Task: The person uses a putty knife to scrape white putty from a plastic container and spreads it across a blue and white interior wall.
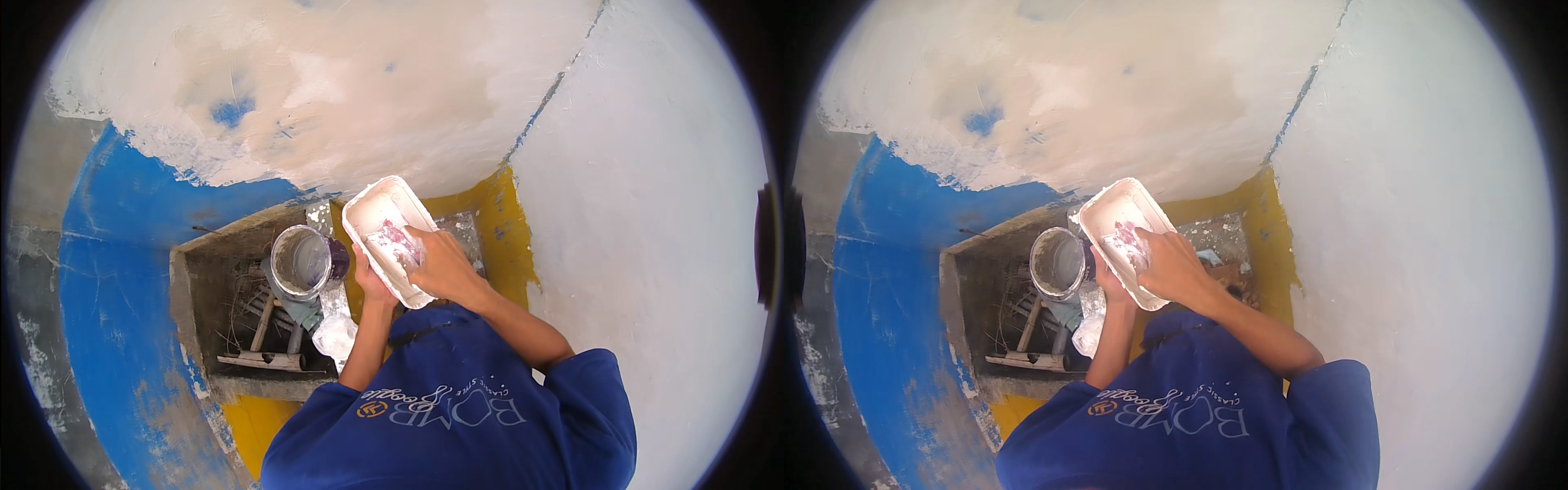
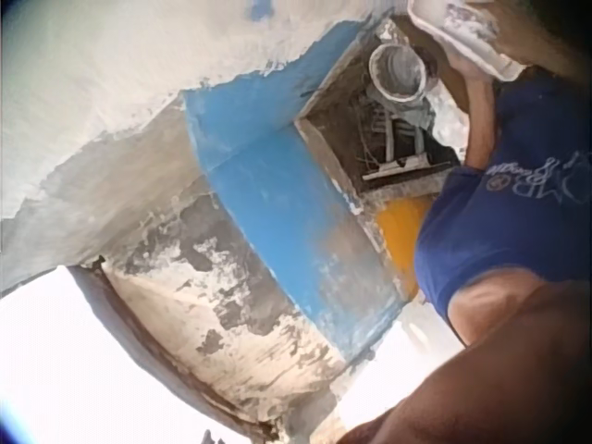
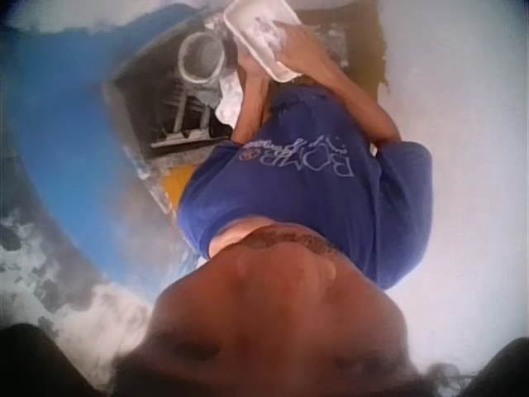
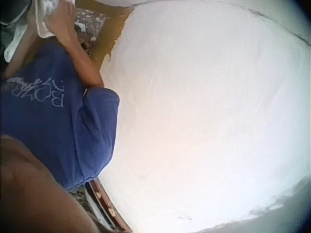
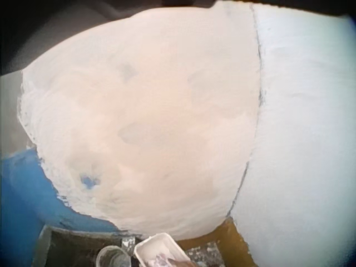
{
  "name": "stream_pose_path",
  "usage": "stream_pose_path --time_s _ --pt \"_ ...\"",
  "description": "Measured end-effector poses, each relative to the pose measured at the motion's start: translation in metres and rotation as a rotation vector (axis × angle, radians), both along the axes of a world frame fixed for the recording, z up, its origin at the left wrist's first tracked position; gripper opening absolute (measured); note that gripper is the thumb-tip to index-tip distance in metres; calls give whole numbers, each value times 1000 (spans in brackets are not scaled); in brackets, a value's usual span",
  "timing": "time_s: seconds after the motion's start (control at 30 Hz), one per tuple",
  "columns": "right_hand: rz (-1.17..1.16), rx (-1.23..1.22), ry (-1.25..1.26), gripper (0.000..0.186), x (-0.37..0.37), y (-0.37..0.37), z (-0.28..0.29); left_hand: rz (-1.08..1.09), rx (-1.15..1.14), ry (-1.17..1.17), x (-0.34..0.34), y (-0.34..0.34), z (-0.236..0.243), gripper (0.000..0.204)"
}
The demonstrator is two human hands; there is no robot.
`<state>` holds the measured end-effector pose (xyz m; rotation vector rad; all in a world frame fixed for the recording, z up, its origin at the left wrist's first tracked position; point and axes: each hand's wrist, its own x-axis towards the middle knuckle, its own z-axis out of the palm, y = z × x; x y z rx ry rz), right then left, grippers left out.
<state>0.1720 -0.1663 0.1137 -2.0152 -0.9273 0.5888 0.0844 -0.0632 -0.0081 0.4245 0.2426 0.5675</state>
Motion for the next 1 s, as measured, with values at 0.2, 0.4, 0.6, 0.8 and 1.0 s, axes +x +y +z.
stream_pose_path --time_s 0.2,0.4,0.6,0.8,1.0 --pt "-73 237 44 38 13 -10 -43 -36 -19 50 13 -9 -5 64" --pt "-88 223 399 24 46 -27 -32 -201 31 74 19 -11 -6 63" --pt "-165 240 614 18 67 -45 -64 -242 23 106 31 -19 -2 62" --pt "-319 893 1265 41 105 -65 -59 -173 -16 124 21 -6 -7 68" --pt "-566 1025 769 34 177 -54 -7 -111 -56 91 3 8 -24 64"
